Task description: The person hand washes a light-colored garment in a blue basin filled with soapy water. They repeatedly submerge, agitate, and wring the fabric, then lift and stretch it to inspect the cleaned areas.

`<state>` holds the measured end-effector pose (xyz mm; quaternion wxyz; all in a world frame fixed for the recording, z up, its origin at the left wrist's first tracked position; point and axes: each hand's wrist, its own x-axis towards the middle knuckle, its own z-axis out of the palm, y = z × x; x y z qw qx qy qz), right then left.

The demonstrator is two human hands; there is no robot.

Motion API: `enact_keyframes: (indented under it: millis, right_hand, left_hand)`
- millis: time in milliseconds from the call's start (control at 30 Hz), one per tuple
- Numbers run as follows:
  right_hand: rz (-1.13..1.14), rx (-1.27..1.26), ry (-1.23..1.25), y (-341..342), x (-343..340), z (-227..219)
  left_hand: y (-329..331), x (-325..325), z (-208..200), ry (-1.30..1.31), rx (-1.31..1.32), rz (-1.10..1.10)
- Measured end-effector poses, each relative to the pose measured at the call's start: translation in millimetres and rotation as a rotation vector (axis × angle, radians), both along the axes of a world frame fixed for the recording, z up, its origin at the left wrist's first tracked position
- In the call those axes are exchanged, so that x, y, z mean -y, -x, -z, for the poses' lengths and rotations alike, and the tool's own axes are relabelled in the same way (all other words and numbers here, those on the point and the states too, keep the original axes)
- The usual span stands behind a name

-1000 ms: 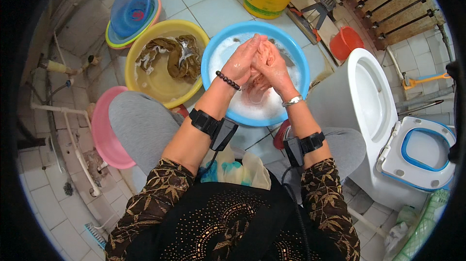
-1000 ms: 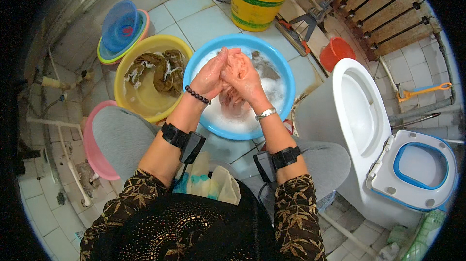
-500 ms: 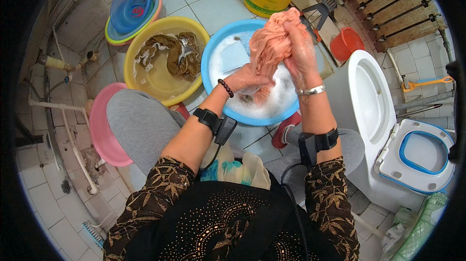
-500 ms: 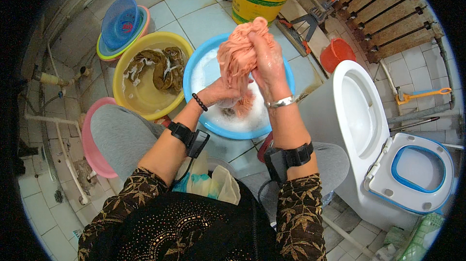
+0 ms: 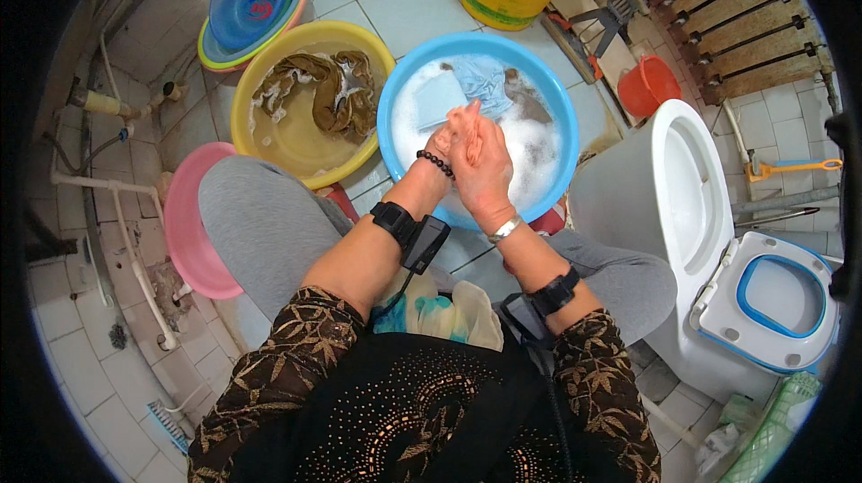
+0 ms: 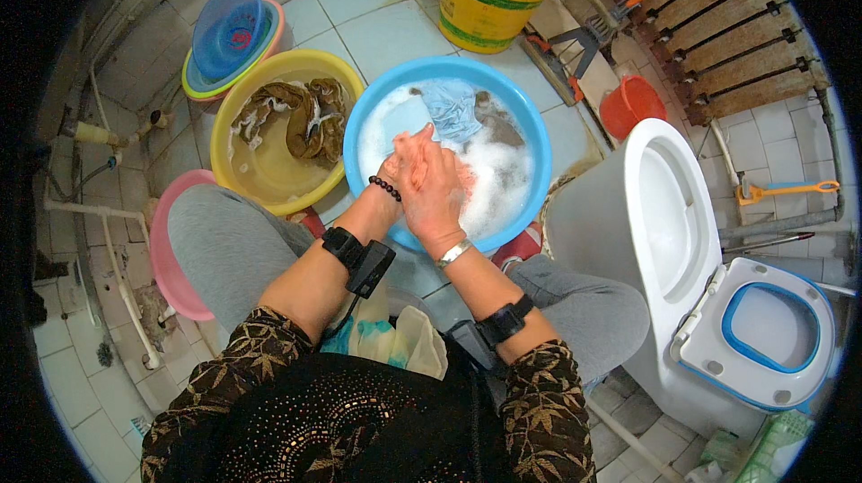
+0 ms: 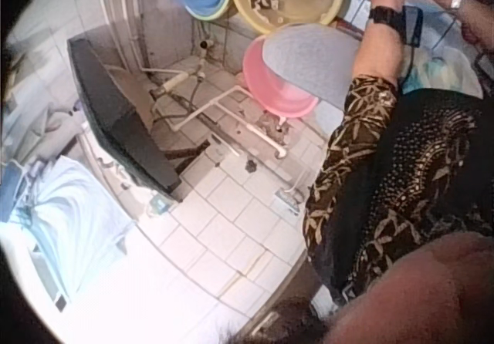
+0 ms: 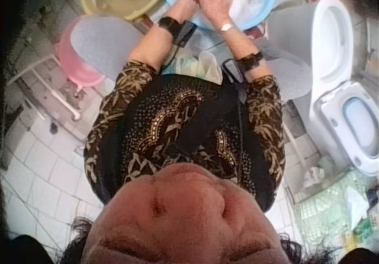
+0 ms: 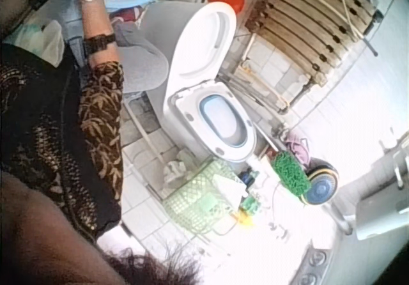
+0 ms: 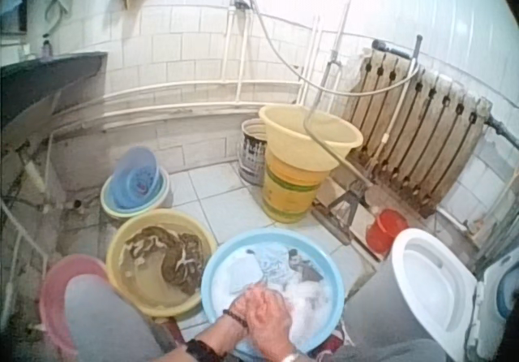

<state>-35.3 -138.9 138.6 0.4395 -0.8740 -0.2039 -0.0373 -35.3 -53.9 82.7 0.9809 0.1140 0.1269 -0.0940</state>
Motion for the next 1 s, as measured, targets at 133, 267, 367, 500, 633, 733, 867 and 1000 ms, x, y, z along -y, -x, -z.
enact_keyframes:
  millis: [133, 267, 367, 500, 633, 733, 867, 1000]
  right_hand:
    - [0.111, -0.38, -0.299, -20.7, 11.1, 9.9]
    - [0.128, -0.139, -0.223, -23.5, 7.2, 34.1]
    - [0.157, -0.198, 0.009, -27.8, 7.4, 37.2]
    - [0.237, -0.551, -0.186, -27.6, 12.4, 25.3]
    - [0.124, -0.196, -0.006, -26.3, 15.5, 36.7]
    - [0.135, -0.213, -0.149, -31.5, 18.2, 72.0]
    - [0.254, -0.45, -0.323, -84.1, 58.1, 102.8]
    - [0.145, -0.726, -0.865, -92.2, 66.1, 78.8]
  left_hand:
    - [2.3, 22.3, 0.2, 0.012, -0.13, 0.011]
    - [0.4, 22.2, 2.0, -0.146, -0.286, 0.018]
    - [0.7, 19.8, 4.1, -0.128, -0.204, -0.119]
    - [-2.1, 19.1, 3.2, 0.1, -0.078, 0.201]
    - [-3.0, 18.8, 2.5, -0.039, -0.269, -0.15]
    - [1.0, 18.0, 3.5, -0.221, -0.231, 0.045]
    - [-3.6, 17.8, 3.5, -0.165, 0.068, 0.335]
    - [-11.7, -7.5, -1.6, -0.205, -0.047, 0.052]
